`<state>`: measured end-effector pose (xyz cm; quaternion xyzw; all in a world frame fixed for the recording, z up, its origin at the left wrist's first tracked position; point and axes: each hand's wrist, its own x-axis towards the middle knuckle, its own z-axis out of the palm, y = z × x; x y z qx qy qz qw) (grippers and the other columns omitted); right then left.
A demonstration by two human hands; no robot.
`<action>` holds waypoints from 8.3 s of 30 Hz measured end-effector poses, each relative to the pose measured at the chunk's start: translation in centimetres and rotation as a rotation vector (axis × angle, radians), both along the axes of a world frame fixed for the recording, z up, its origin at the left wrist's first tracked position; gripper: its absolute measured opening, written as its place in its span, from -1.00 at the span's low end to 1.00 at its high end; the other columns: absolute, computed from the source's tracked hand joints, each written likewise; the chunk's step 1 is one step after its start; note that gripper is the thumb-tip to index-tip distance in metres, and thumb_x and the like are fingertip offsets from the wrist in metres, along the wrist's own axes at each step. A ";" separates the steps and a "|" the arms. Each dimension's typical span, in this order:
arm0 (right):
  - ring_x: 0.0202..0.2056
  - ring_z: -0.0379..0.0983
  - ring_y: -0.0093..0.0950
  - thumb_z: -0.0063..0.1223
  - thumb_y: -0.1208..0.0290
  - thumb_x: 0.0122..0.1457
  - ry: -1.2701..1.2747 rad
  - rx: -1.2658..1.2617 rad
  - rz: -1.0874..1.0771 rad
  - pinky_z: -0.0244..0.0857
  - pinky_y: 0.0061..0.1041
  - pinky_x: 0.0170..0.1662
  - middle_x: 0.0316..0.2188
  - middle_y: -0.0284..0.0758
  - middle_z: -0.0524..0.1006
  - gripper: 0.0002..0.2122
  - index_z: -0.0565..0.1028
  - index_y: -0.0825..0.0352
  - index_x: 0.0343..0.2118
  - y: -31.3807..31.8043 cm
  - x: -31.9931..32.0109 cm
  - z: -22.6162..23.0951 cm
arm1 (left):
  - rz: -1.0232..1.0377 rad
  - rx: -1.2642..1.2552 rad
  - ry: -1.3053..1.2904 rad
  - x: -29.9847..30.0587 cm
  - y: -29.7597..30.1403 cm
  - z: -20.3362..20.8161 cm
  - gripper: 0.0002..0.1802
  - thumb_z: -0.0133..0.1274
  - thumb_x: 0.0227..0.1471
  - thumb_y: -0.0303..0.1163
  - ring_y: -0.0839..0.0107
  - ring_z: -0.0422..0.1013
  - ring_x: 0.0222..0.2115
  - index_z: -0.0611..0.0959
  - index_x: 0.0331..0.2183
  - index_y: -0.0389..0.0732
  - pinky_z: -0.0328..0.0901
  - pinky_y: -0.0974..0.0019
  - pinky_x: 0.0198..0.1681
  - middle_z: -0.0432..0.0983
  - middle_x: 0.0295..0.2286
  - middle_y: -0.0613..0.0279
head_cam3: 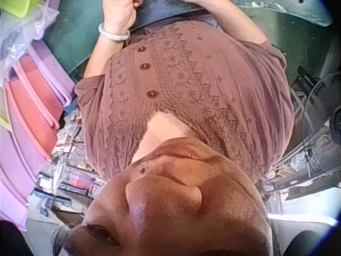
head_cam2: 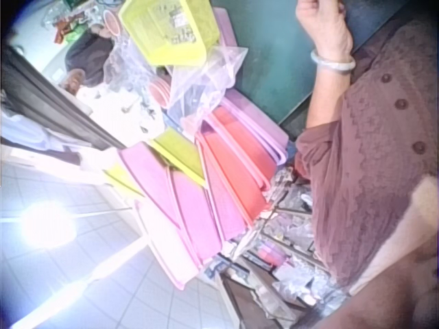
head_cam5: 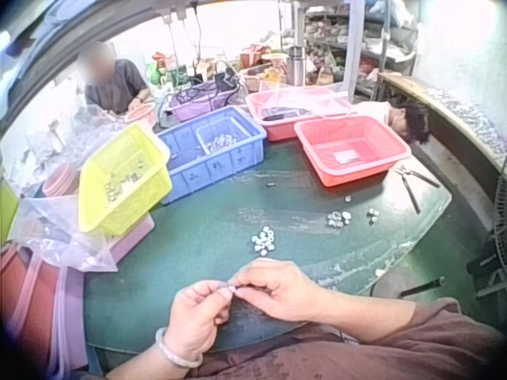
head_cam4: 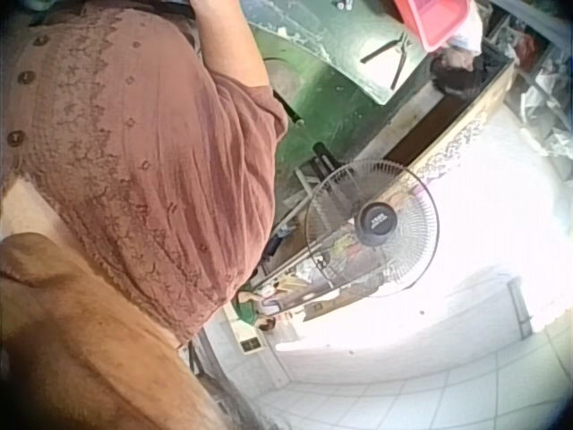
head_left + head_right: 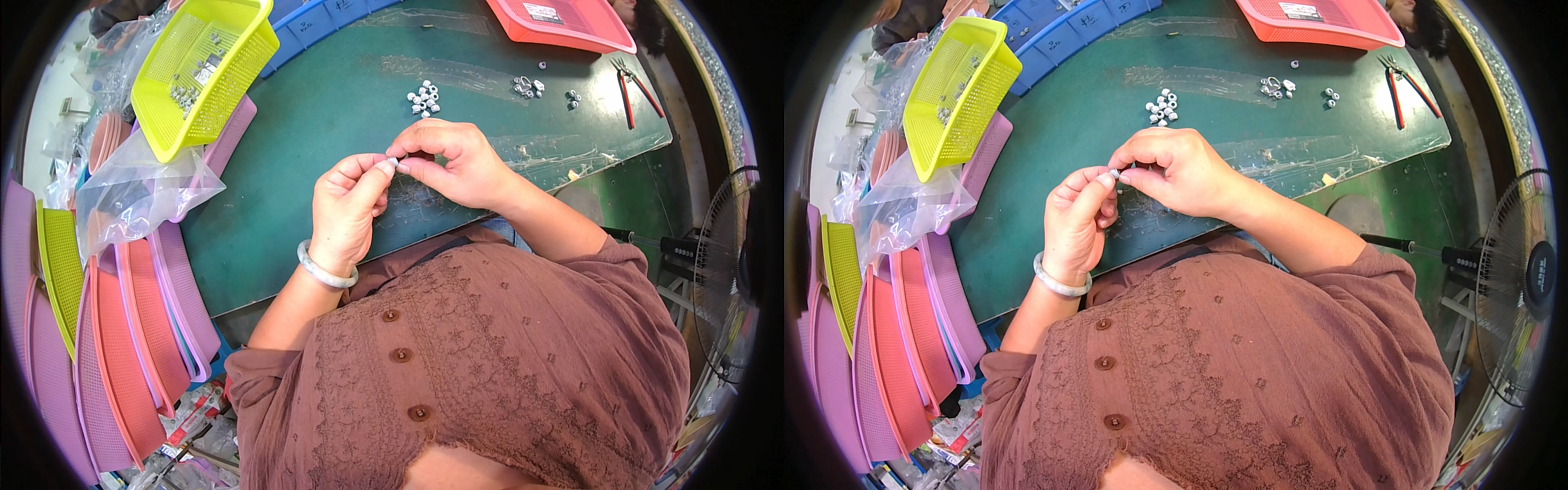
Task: The person picks up small white and black circular components and joins them together by hand on a green workbench.
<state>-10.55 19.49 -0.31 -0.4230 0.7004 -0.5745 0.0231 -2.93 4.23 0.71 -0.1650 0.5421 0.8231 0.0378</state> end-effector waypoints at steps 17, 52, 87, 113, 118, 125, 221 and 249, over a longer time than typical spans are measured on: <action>-0.51 0.34 -0.70 0.02 0.42 0.05 -0.773 -0.030 0.138 0.24 -0.73 -0.46 -0.51 -0.43 0.49 -0.84 0.48 0.40 -0.36 0.5 0.1 0.5 | 0.038 -0.482 0.457 -0.1 0.0 -1.6 -0.88 0.06 -0.14 -0.63 0.69 0.24 -0.56 0.58 -0.42 -0.32 0.17 0.64 -0.50 0.36 -0.54 0.38; -0.52 0.42 -0.43 0.06 0.57 -0.07 0.062 -0.066 -0.062 0.29 -0.56 -0.47 -0.55 -0.29 0.47 -0.92 0.47 0.36 -0.46 0.2 0.5 -0.1 | 0.018 -0.293 0.299 0.3 0.3 -1.0 -0.93 0.04 -0.10 -0.59 0.75 0.21 -0.57 0.56 -0.43 -0.31 0.13 0.66 -0.51 0.39 -0.55 0.46; -0.47 0.32 -0.57 0.02 0.57 -0.04 -0.135 0.075 0.210 0.22 -0.62 -0.41 -0.51 -0.38 0.38 -0.95 0.43 0.38 -0.47 1.2 -1.9 1.0 | -0.197 0.169 -0.097 -0.3 -0.4 0.0 -0.86 -0.06 0.01 -0.44 0.60 0.28 -0.62 0.51 -0.37 -0.29 0.14 0.58 -0.62 0.41 -0.55 0.28; -0.43 0.38 -0.62 0.06 0.49 0.00 -0.406 -0.027 0.178 0.26 -0.66 -0.34 -0.51 -0.37 0.45 -0.90 0.49 0.41 -0.44 0.7 -1.2 -0.4 | -0.119 0.059 -0.084 -0.3 -0.1 0.2 -0.91 -0.02 -0.01 -0.44 0.69 0.20 -0.71 0.54 -0.47 -0.23 0.05 0.66 -0.69 0.37 -0.65 0.38; -0.43 0.39 -0.62 0.04 0.49 0.01 -0.411 -0.030 0.173 0.27 -0.65 -0.32 -0.52 -0.37 0.45 -0.90 0.50 0.41 -0.42 0.7 -1.2 -0.4 | -0.109 0.040 -0.090 -0.3 -0.1 0.1 -0.90 -0.02 -0.01 -0.43 0.69 0.19 -0.71 0.54 -0.46 -0.25 0.04 0.66 -0.69 0.36 -0.65 0.39; -0.42 0.40 -0.61 0.03 0.50 0.02 -0.429 -0.021 0.161 0.27 -0.65 -0.31 -0.50 -0.37 0.46 -0.89 0.50 0.42 -0.41 0.6 -1.2 -0.6 | -0.101 0.055 -0.112 -0.4 -0.1 -0.1 -0.89 -0.02 -0.01 -0.42 0.69 0.18 -0.71 0.53 -0.46 -0.26 0.04 0.66 -0.70 0.35 -0.66 0.40; -0.44 0.36 -0.58 0.08 0.65 -0.09 -0.203 -0.019 0.070 0.22 -0.64 -0.39 -0.47 -0.37 0.45 -0.88 0.46 0.38 -0.44 0.9 0.2 0.1 | -0.007 -0.528 0.295 0.2 0.2 -0.5 -0.97 0.04 -0.10 -0.52 0.77 0.15 -0.63 0.53 -0.52 -0.26 0.09 0.64 -0.59 0.34 -0.63 0.52; -0.37 0.35 -0.32 0.00 0.54 -0.08 0.319 0.385 -0.391 0.26 -0.42 -0.29 -0.48 -0.30 0.41 -0.91 0.48 0.33 -0.46 2.4 -3.4 -1.0 | -0.034 0.376 -0.072 -0.1 -1.0 -1.1 -0.96 -0.15 -0.17 -0.55 0.40 0.27 -0.50 0.42 -0.57 -0.28 0.21 0.47 -0.47 0.38 -0.39 0.07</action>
